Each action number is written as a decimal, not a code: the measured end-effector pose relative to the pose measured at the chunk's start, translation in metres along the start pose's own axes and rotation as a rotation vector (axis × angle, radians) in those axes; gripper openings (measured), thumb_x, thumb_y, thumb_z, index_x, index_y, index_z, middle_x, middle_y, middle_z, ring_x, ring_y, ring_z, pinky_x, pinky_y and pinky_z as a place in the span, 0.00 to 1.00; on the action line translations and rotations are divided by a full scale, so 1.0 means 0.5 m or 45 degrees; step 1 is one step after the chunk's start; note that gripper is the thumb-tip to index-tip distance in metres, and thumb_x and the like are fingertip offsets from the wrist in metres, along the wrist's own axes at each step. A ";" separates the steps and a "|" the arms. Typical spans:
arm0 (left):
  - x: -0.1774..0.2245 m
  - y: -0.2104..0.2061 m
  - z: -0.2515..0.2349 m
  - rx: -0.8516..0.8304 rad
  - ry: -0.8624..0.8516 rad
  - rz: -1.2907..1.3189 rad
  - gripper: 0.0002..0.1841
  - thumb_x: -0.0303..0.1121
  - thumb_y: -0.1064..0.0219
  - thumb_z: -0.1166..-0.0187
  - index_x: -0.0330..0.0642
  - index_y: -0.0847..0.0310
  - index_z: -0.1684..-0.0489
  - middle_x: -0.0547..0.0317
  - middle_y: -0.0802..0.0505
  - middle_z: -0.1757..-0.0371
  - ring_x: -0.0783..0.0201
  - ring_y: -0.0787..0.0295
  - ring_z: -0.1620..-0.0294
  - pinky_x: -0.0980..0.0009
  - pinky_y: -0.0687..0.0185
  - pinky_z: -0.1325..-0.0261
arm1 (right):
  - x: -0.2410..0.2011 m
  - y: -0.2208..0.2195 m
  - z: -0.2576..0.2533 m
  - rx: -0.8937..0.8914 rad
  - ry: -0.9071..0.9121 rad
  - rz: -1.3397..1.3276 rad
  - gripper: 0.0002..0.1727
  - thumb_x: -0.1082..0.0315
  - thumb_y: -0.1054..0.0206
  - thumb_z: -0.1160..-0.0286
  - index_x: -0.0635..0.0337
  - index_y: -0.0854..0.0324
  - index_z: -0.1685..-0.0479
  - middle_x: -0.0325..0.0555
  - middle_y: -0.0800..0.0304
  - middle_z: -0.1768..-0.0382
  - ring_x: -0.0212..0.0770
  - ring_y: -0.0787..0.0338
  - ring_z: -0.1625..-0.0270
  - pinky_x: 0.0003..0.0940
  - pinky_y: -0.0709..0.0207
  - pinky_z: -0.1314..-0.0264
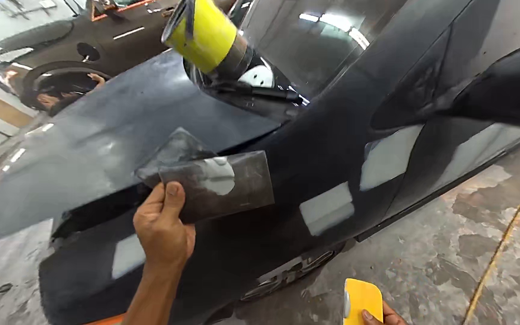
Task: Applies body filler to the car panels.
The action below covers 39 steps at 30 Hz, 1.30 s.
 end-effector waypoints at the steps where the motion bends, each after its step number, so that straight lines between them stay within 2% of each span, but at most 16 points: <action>1: -0.022 0.004 0.005 -0.016 -0.039 0.014 0.11 0.40 0.45 0.09 0.54 0.16 0.46 0.75 0.06 0.54 0.75 0.08 0.51 0.71 0.09 0.43 | 0.034 0.006 -0.036 -0.030 0.031 0.004 0.14 0.79 0.42 0.17 0.60 0.25 0.37 0.47 0.05 0.52 0.42 0.05 0.50 0.45 0.11 0.41; 4: -0.057 0.007 0.018 -0.067 -0.209 0.045 0.11 0.37 0.48 0.09 0.55 0.17 0.51 0.75 0.06 0.55 0.74 0.08 0.51 0.69 0.09 0.42 | 0.112 0.000 -0.130 -0.172 0.220 0.088 0.15 0.81 0.41 0.19 0.61 0.24 0.37 0.44 0.05 0.50 0.39 0.05 0.48 0.43 0.12 0.38; 5: -0.058 0.008 0.019 -0.086 -0.285 0.037 0.11 0.37 0.47 0.10 0.55 0.16 0.53 0.75 0.07 0.55 0.74 0.08 0.50 0.68 0.10 0.41 | 0.127 -0.011 -0.152 -0.252 0.334 0.164 0.17 0.81 0.41 0.19 0.63 0.23 0.34 0.42 0.05 0.46 0.38 0.06 0.44 0.41 0.13 0.35; 7: -0.055 0.008 0.016 -0.133 -0.394 0.039 0.11 0.37 0.48 0.09 0.51 0.17 0.51 0.71 0.07 0.52 0.69 0.09 0.46 0.62 0.12 0.36 | 0.152 -0.041 -0.174 -0.440 0.656 0.432 0.21 0.79 0.41 0.18 0.68 0.23 0.27 0.45 0.12 0.34 0.36 0.12 0.34 0.39 0.17 0.28; 8: -0.056 0.007 0.016 -0.152 -0.400 0.068 0.11 0.36 0.48 0.08 0.49 0.18 0.49 0.68 0.07 0.51 0.67 0.09 0.45 0.60 0.12 0.35 | 0.162 -0.057 -0.176 -0.479 0.861 0.629 0.20 0.77 0.39 0.18 0.67 0.19 0.29 0.45 0.14 0.35 0.35 0.14 0.33 0.37 0.17 0.29; 9: -0.054 0.005 0.015 -0.166 -0.393 0.109 0.11 0.36 0.49 0.08 0.47 0.19 0.50 0.65 0.07 0.51 0.66 0.09 0.45 0.59 0.13 0.34 | 0.173 -0.074 -0.175 -0.481 1.086 0.845 0.18 0.74 0.38 0.17 0.60 0.15 0.31 0.46 0.14 0.38 0.35 0.15 0.34 0.36 0.18 0.30; 10: -0.052 0.003 0.013 -0.176 -0.379 0.134 0.12 0.35 0.49 0.07 0.46 0.18 0.51 0.65 0.07 0.52 0.66 0.08 0.46 0.60 0.12 0.35 | 0.187 -0.092 -0.170 -0.453 1.309 1.049 0.17 0.72 0.38 0.16 0.51 0.11 0.34 0.47 0.12 0.42 0.39 0.16 0.35 0.39 0.21 0.31; 12: -0.049 0.001 0.012 -0.212 -0.340 0.147 0.12 0.36 0.48 0.07 0.46 0.17 0.51 0.65 0.06 0.54 0.66 0.07 0.48 0.61 0.10 0.37 | 0.222 -0.129 -0.157 -0.323 1.724 1.392 0.20 0.68 0.40 0.15 0.32 0.13 0.34 0.43 0.11 0.44 0.44 0.15 0.35 0.49 0.25 0.30; 14: -0.050 0.000 0.011 -0.269 -0.293 0.126 0.11 0.36 0.48 0.08 0.48 0.18 0.50 0.66 0.06 0.53 0.68 0.07 0.48 0.63 0.10 0.38 | 0.262 -0.162 -0.150 -0.157 2.065 1.584 0.22 0.65 0.42 0.16 0.24 0.17 0.32 0.38 0.12 0.41 0.41 0.17 0.33 0.47 0.32 0.25; 17: -0.055 -0.001 0.003 -0.342 -0.238 0.181 0.10 0.36 0.47 0.08 0.47 0.19 0.48 0.63 0.06 0.52 0.66 0.06 0.47 0.63 0.09 0.38 | 0.290 -0.203 -0.156 0.018 2.367 1.670 0.20 0.58 0.42 0.15 0.22 0.20 0.29 0.32 0.15 0.35 0.36 0.23 0.26 0.45 0.45 0.14; 23: -0.057 -0.008 -0.011 -0.411 -0.172 0.239 0.09 0.36 0.45 0.09 0.46 0.19 0.47 0.62 0.06 0.52 0.65 0.06 0.48 0.63 0.09 0.40 | 0.290 -0.261 -0.172 0.241 2.648 1.632 0.21 0.57 0.40 0.15 0.26 0.20 0.26 0.29 0.22 0.25 0.36 0.34 0.15 0.45 0.57 0.07; 26: -0.058 -0.010 -0.009 -0.419 -0.183 0.244 0.10 0.37 0.44 0.09 0.46 0.17 0.49 0.63 0.05 0.54 0.66 0.06 0.50 0.63 0.08 0.42 | 0.289 -0.274 -0.187 0.315 2.696 1.618 0.21 0.59 0.40 0.15 0.27 0.19 0.27 0.28 0.21 0.25 0.36 0.34 0.15 0.45 0.57 0.07; 30: -0.058 -0.011 -0.009 -0.431 -0.186 0.247 0.11 0.37 0.44 0.09 0.45 0.16 0.48 0.62 0.05 0.54 0.66 0.05 0.51 0.63 0.08 0.42 | 0.309 -0.261 -0.219 0.275 2.735 1.612 0.21 0.60 0.38 0.16 0.28 0.19 0.27 0.28 0.21 0.24 0.37 0.35 0.14 0.45 0.57 0.06; 33: -0.057 -0.013 -0.008 -0.427 -0.174 0.249 0.10 0.37 0.43 0.09 0.46 0.15 0.50 0.64 0.05 0.55 0.68 0.05 0.53 0.66 0.08 0.44 | 0.336 -0.233 -0.238 0.248 2.661 1.671 0.21 0.60 0.40 0.14 0.27 0.19 0.27 0.27 0.21 0.23 0.36 0.35 0.13 0.44 0.58 0.06; 37: -0.058 -0.013 -0.005 -0.432 -0.170 0.242 0.11 0.37 0.44 0.09 0.46 0.16 0.48 0.64 0.05 0.54 0.68 0.05 0.52 0.65 0.08 0.43 | 0.357 -0.207 -0.220 0.273 2.391 1.815 0.19 0.61 0.38 0.17 0.26 0.14 0.33 0.30 0.11 0.36 0.37 0.23 0.22 0.44 0.47 0.11; 39: -0.058 -0.013 -0.006 -0.431 -0.163 0.239 0.11 0.37 0.44 0.09 0.45 0.15 0.48 0.64 0.05 0.54 0.68 0.06 0.52 0.66 0.08 0.43 | 0.351 -0.206 -0.195 0.263 2.368 1.758 0.20 0.61 0.38 0.17 0.25 0.15 0.32 0.32 0.12 0.35 0.37 0.24 0.22 0.44 0.48 0.11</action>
Point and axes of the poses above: each hand's wrist, its own z-axis away from the middle knuckle, its own y-axis out of the back of the hand, x = y × z, the point moved 7 cm from there along -z, towards the middle knuckle
